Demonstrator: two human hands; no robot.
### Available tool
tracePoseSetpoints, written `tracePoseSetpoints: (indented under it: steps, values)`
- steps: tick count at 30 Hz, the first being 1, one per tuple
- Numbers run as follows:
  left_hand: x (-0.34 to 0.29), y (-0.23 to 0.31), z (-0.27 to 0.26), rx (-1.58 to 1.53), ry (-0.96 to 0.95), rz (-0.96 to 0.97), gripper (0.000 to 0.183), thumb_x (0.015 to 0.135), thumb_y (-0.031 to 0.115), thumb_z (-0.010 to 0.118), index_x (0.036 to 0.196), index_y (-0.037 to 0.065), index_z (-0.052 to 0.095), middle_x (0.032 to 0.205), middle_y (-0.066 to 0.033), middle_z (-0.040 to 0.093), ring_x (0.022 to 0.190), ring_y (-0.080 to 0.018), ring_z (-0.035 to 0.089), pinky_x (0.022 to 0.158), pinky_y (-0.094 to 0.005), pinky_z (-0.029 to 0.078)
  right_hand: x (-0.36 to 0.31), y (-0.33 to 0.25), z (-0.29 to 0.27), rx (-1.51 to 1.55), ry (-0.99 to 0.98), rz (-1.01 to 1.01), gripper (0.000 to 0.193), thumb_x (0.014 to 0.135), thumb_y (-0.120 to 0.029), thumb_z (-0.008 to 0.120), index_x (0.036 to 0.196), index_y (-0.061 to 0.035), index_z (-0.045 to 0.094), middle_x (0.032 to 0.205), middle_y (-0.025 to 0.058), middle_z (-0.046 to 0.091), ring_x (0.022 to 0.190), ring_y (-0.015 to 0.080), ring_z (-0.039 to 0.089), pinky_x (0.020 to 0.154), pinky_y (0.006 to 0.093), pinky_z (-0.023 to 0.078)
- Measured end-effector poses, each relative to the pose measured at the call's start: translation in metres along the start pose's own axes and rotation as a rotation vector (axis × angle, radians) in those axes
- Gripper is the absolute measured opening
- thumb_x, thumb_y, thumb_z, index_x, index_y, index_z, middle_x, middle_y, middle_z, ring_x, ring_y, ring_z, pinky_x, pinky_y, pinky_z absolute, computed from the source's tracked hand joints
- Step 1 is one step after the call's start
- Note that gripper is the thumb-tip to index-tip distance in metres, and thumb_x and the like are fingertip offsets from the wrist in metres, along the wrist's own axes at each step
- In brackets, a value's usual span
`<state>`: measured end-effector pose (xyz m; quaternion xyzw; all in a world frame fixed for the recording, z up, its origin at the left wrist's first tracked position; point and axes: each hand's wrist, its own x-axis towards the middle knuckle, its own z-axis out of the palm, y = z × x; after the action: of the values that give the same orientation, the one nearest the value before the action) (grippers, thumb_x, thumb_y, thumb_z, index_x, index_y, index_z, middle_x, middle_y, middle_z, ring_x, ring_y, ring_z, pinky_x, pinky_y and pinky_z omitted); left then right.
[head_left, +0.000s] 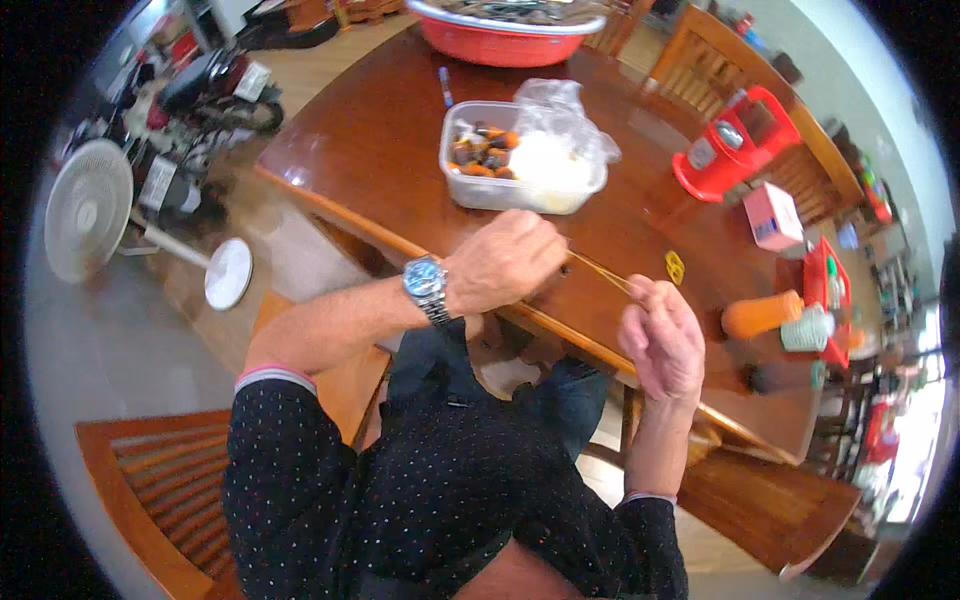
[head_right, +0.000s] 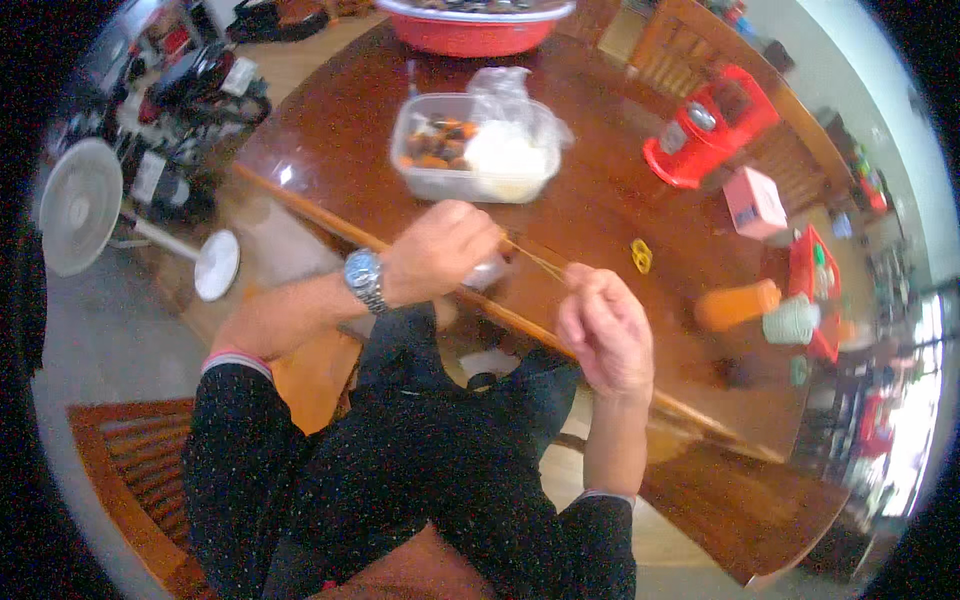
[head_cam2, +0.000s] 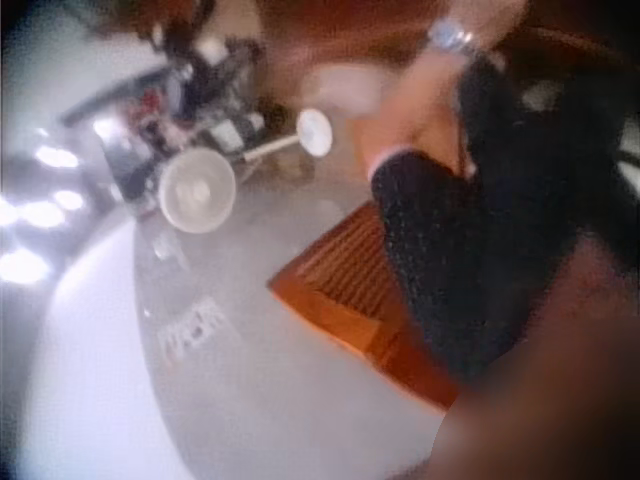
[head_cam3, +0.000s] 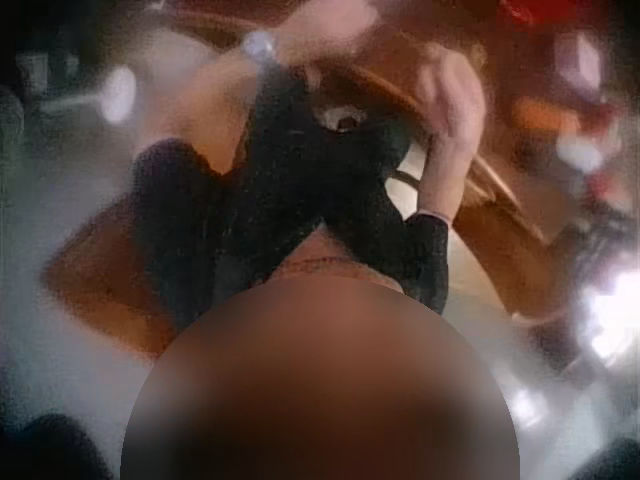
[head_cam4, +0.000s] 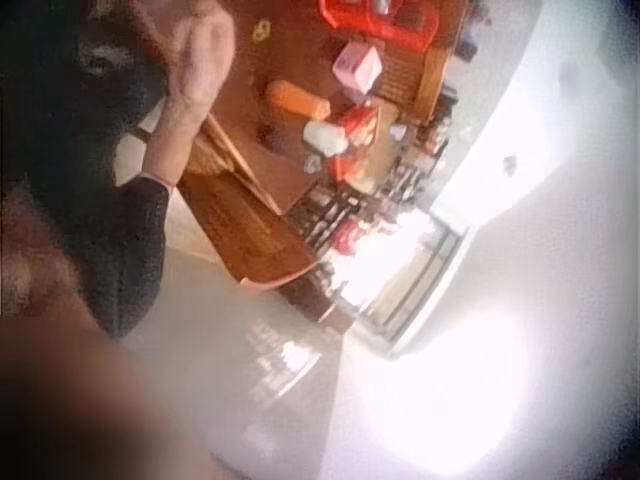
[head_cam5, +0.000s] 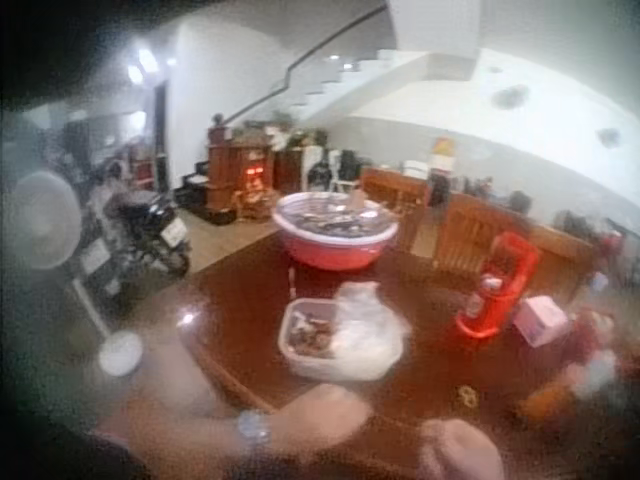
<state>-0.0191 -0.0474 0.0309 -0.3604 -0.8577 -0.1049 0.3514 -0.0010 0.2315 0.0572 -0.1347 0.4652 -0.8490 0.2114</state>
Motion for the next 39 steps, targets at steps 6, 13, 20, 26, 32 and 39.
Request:
tracePoseSetpoints:
  steps: [6,13,20,26,32,39]
  values:
    - [0.012,-0.012,-0.012,0.202,0.018,0.203,0.022,0.081,0.017,0.066,0.100,0.005,0.065,0.093,-0.0044,0.060,0.085,-0.0189,0.056,0.074,-0.0324,0.049,0.025,0.003,-0.013,0.347,-0.205,0.082,0.022,0.106,-0.023,0.060,0.117,-0.0047,0.056,0.096,0.0057,0.053,0.053,0.0086,0.042,0.045,0.0226,0.033]
    - [0.018,-0.007,-0.007,-0.391,0.051,-0.099,0.015,0.095,0.017,0.060,0.103,0.005,0.063,0.100,-0.0108,0.063,0.095,-0.0292,0.061,0.084,-0.0384,0.051,0.024,0.004,-0.022,0.234,-0.234,0.062,0.070,0.087,-0.021,0.084,0.146,0.0013,0.053,0.088,-0.0056,0.042,0.064,0.0055,0.039,0.053,0.0216,0.034]
    - [0.027,-0.002,-0.028,-1.046,-0.224,-0.612,0.015,0.109,0.015,0.054,0.111,0.001,0.061,0.101,-0.0038,0.068,0.091,-0.0101,0.062,0.081,-0.0316,0.054,0.033,0.005,-0.001,-0.616,-0.179,-0.126,0.081,0.073,-0.009,0.093,0.147,-0.0082,0.060,0.089,-0.0049,0.048,0.077,0.0096,0.047,0.068,0.0249,0.042]
    - [0.028,0.006,-0.021,-1.501,-0.186,-0.843,0.020,0.108,0.018,0.060,0.118,0.001,0.059,0.099,-0.0038,0.068,0.094,-0.0086,0.066,0.080,-0.0275,0.056,0.042,0.034,0.014,-0.894,-0.088,-0.431,0.072,0.080,-0.006,0.088,0.146,-0.0081,0.060,0.090,0.0000,0.056,0.080,0.0116,0.053,0.073,0.0281,0.048]
    - [0.019,0.010,-0.022,-1.751,-0.293,-0.880,0.036,0.104,0.015,0.067,0.136,0.000,0.057,0.111,-0.0015,0.064,0.102,-0.0062,0.060,0.086,-0.0248,0.054,0.044,0.049,0.010,-0.409,-0.120,-0.305,0.064,0.088,0.002,0.080,0.147,-0.0010,0.056,0.134,0.0112,0.065,0.120,0.0182,0.062,0.104,0.0338,0.049]
    - [0.015,0.016,-0.015,-1.622,-0.216,-0.952,0.027,0.102,0.014,0.070,0.123,-0.001,0.062,0.106,0.0000,0.066,0.093,-0.0046,0.061,0.080,-0.0233,0.053,0.040,0.027,0.005,-0.286,-0.194,0.032,0.066,0.090,0.003,0.077,0.151,-0.0074,0.055,0.114,-0.0012,0.065,0.093,0.0065,0.059,0.081,0.0244,0.051]
